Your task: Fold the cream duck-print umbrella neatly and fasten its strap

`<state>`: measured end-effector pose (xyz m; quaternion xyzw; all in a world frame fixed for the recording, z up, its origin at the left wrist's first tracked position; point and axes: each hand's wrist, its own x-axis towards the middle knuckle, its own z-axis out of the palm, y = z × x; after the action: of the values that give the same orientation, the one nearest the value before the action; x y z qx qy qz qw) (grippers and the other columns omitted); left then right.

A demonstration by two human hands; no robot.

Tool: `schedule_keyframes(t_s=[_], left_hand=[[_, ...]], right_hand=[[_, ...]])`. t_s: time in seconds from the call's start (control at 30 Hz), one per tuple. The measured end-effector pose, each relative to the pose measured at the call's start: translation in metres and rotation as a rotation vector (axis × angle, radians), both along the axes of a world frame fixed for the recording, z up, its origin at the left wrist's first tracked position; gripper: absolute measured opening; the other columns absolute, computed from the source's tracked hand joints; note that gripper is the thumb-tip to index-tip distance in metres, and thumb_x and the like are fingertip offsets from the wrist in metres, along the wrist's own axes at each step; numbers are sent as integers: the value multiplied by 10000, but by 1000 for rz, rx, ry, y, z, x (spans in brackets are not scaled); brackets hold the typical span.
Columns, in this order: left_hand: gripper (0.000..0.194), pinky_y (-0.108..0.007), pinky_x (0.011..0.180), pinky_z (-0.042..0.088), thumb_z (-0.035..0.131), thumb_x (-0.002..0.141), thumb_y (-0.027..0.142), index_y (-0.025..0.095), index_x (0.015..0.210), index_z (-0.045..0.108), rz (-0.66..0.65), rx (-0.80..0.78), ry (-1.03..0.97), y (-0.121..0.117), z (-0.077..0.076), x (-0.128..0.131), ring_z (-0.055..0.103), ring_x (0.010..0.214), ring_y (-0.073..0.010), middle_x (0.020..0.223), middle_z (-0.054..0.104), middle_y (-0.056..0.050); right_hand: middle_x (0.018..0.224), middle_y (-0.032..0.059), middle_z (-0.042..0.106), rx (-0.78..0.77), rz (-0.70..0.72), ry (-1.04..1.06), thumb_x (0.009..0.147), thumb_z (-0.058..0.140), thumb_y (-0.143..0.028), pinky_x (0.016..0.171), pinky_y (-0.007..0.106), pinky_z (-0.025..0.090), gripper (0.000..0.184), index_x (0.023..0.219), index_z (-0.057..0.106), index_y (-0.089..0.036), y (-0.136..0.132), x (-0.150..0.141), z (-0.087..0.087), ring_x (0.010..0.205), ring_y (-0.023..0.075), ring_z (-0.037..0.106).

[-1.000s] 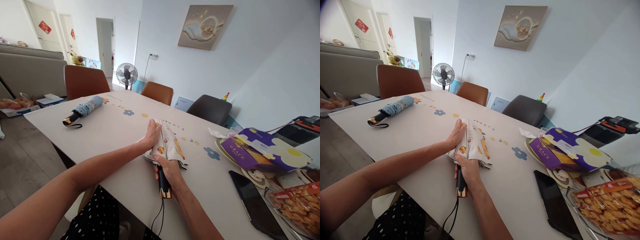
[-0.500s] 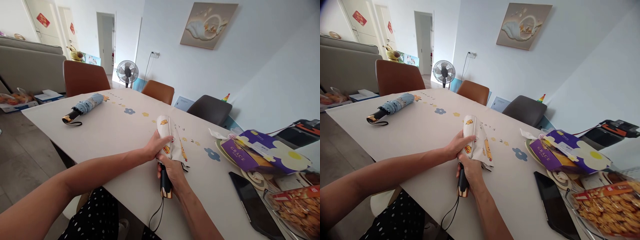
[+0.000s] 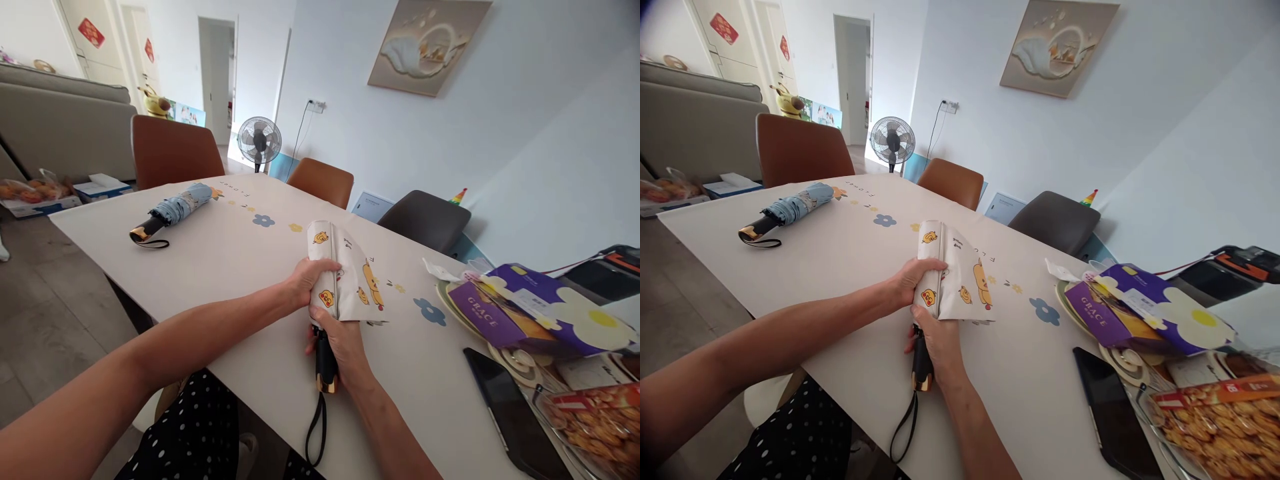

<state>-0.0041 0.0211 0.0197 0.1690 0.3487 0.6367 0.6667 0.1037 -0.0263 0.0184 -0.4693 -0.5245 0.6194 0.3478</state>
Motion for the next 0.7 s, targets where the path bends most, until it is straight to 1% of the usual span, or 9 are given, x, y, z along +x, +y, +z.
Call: schedule_keyframes(t_s=[0.13, 0.2, 0.23, 0.33, 0.4, 0.43, 0.5, 0.57, 0.7], left_hand=[[365, -358, 656, 537, 686, 588, 128, 124, 938, 583, 14, -10, -19, -1, 4, -1, 623, 647, -203, 738, 646, -75], [365, -361, 659, 537, 681, 597, 137, 124, 947, 578, -25, -37, -52, -1, 5, -1, 628, 646, -208, 728, 647, -72], [360, -366, 658, 537, 678, 606, 153, 122, 949, 576, -56, -52, -69, -2, 5, -1, 632, 650, -215, 725, 648, -74], [341, -392, 653, 538, 663, 634, 238, 112, 939, 576, -209, -122, -115, -1, 2, -3, 640, 675, -246, 732, 656, -95], [340, -397, 657, 538, 665, 634, 274, 113, 921, 581, -276, -156, -114, 2, -2, -4, 641, 685, -254, 736, 660, -103], [338, -394, 663, 538, 670, 631, 279, 118, 914, 582, -280, -146, -104, 3, -5, -5, 642, 690, -254, 739, 662, -102], [326, -382, 680, 536, 678, 628, 273, 132, 905, 583, -231, -90, -74, 8, -9, -9, 642, 705, -246, 749, 665, -96], [322, -370, 693, 531, 680, 629, 277, 136, 900, 580, -148, -56, -26, 14, -13, -16, 640, 722, -239, 772, 665, -101], [416, -365, 704, 512, 716, 579, 311, 126, 918, 561, 153, -114, 294, 26, -19, -36, 626, 787, -251, 859, 653, -128]], right_hand=[[825, 42, 594, -25, -34, 136, 629, 681, -261, 427, 264, 547, 463, 1055, 532, -156, -5, -5, 8, 643, 173, 619], [917, 55, 607, -69, -28, 202, 628, 689, -251, 481, 274, 564, 509, 1101, 515, -180, -6, -5, 8, 727, 194, 641], [934, 54, 611, -88, -21, 228, 629, 693, -250, 480, 273, 562, 527, 1117, 504, -191, -5, -4, 6, 729, 196, 646], [849, 45, 622, -150, 47, 250, 636, 699, -266, 383, 237, 505, 502, 1089, 502, -178, 1, 0, -1, 577, 159, 621], [753, 25, 609, -192, 91, 246, 641, 695, -269, 327, 202, 438, 404, 988, 528, -149, 4, 2, -5, 450, 98, 534], [718, 14, 596, -211, 100, 246, 642, 691, -264, 313, 187, 408, 342, 922, 537, -140, 5, 3, -7, 415, 72, 484], [679, -7, 568, -253, 91, 249, 643, 679, -247, 302, 167, 367, 245, 807, 535, -136, 4, 3, -8, 393, 41, 415], [653, -23, 537, -309, 91, 243, 638, 672, -229, 298, 159, 347, 203, 741, 522, -138, 0, 3, -6, 396, 34, 392], [663, -21, 508, -389, 132, 259, 647, 655, -222, 305, 150, 349, 168, 694, 520, -133, -10, 1, 0, 401, 23, 368]])
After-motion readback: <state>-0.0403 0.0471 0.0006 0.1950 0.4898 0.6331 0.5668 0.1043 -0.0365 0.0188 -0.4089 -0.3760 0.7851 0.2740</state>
